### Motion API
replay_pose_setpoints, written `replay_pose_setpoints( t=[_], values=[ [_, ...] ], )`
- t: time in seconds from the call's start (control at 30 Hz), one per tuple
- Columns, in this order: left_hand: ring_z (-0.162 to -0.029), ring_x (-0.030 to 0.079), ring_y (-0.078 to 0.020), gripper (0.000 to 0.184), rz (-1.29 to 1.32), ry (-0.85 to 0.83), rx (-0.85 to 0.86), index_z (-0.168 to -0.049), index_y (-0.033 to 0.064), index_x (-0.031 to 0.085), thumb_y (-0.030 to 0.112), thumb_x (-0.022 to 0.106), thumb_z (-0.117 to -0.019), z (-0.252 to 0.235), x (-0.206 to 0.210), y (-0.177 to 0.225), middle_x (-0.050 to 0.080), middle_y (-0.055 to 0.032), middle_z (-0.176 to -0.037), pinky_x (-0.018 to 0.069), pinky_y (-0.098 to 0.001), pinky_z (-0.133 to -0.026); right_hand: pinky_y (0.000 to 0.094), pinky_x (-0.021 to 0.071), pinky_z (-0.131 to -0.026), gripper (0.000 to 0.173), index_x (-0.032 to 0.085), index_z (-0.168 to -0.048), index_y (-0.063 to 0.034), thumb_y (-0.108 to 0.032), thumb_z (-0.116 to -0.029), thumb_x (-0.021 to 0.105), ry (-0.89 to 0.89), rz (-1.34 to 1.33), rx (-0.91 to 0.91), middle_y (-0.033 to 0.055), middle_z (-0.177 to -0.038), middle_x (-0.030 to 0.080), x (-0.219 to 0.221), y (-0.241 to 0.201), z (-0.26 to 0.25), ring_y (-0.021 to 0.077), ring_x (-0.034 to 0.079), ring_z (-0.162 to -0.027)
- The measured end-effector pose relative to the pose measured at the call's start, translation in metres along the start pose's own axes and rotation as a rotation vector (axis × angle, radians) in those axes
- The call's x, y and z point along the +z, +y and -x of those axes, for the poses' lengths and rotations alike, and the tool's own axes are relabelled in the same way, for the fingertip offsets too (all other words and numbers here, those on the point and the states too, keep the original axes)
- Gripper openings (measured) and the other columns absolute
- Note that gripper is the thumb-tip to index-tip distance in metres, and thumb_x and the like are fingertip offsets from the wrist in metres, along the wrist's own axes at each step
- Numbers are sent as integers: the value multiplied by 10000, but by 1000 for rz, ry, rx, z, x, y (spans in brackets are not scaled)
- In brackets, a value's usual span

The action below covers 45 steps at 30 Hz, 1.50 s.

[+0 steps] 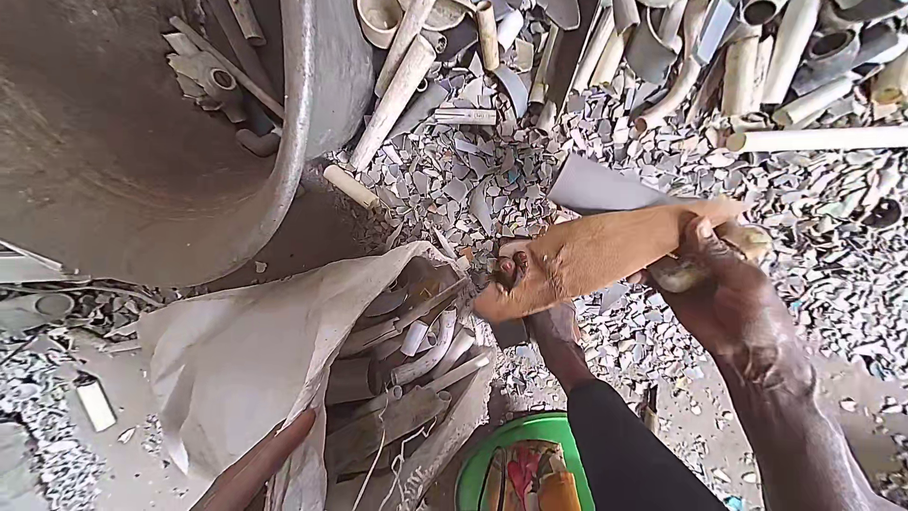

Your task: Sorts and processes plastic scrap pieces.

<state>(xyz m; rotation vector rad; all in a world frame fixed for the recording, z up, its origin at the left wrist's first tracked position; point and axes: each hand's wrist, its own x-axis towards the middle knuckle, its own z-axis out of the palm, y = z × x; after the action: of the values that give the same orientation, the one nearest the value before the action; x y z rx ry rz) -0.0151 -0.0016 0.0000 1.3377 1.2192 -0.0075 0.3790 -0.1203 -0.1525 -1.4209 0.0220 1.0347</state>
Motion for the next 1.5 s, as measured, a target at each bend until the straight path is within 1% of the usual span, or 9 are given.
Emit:
replay_pose_setpoints(
  t=[0.33, 0.53, 0.7, 0.9, 1.07, 1.2, 1.27, 1.33, 1.5],
  values=[
    [-1290, 570, -59, 678, 7, 30, 14, -1509, -48, 411, -20, 682, -889, 1, -2, -1, 483, 2, -1549, 520, -304, -1060, 302, 645, -733, 217, 615, -1188, -166, -189, -973, 594, -394, 6, 370, 24, -948, 747, 23, 47, 11, 127, 739, -794],
    [-1294, 579, -59, 667, 5, 44, 2, -1520, 57, 464, 36, 719, -904, 5, 2, 2, 489, 86, -1553, 557, -305, -1026, 330, 635, -745, 247, 535, -1290, -35, -100, -1053, 553, -675, 133, 738, 60, -975, 695, 122, 103, 26, 147, 716, -822],
    [-1292, 583, -67, 686, 8, 52, 1, -1528, 42, 443, 1, 706, -896, 5, 0, 1, 474, 67, -1567, 568, -306, -1011, 254, 574, -604, 223, 593, -1190, -20, -14, -969, 618, -698, 357, 649, 72, -855, 659, 186, 117, 30, 108, 665, -672],
    [-1300, 582, -74, 672, 56, 39, -28, -1519, 68, 470, -3, 707, -894, 10, -3, -2, 478, 78, -1563, 575, -312, -1005, 275, 618, -659, 388, 590, -1330, -43, -48, -953, 682, -947, 281, 714, 41, -932, 687, 138, 119, 24, 115, 697, -740],
    [-1217, 618, -67, 685, -24, 22, -55, -1531, 61, 449, 19, 707, -899, 8, -3, 4, 457, 11, -1574, 596, -274, -912, 264, 483, -709, 105, 667, -1024, -55, -93, -931, 696, -1122, 818, 534, -5, -861, 636, 127, 128, 27, 45, 576, -743],
    [-1191, 636, -115, 594, -240, 54, 77, -1505, 237, 535, 263, 714, -940, 13, 6, 2, 374, -42, -1622, 620, -250, -815, 321, 506, -747, 126, 680, -1015, -79, -162, -928, 714, -1083, 919, 364, -1, -862, 643, 117, 78, 29, 74, 598, -775],
    [-1129, 669, -95, 520, -389, 134, 214, -1447, 352, 590, 425, 676, -939, 14, 5, -6, 432, 9, -1587, 629, -244, -756, 224, 539, -713, 70, 696, -939, -140, -126, -888, 743, -931, 768, 199, -79, -810, 670, 96, 36, 40, 4, 626, -742],
    [-1111, 682, -92, 474, -513, 195, 322, -1419, 332, 616, 463, 620, -963, 21, -1, -1, 540, 28, -1499, 623, -256, -776, 188, 545, -667, 137, 681, -907, -127, 2, -865, 671, -770, 489, 50, -73, -780, 680, 77, -8, 61, 9, 628, -693],
    [-1131, 674, -81, 441, -559, 369, 668, -1423, 267, 622, 382, 555, -1002, 74, 24, 65, 621, 16, -1408, 599, -260, -879, 361, 647, -700, 193, 647, -977, -39, 79, -940, 498, -449, -7, -143, 91, -822, 706, 67, -143, 159, 181, 716, -706]
  ],
)
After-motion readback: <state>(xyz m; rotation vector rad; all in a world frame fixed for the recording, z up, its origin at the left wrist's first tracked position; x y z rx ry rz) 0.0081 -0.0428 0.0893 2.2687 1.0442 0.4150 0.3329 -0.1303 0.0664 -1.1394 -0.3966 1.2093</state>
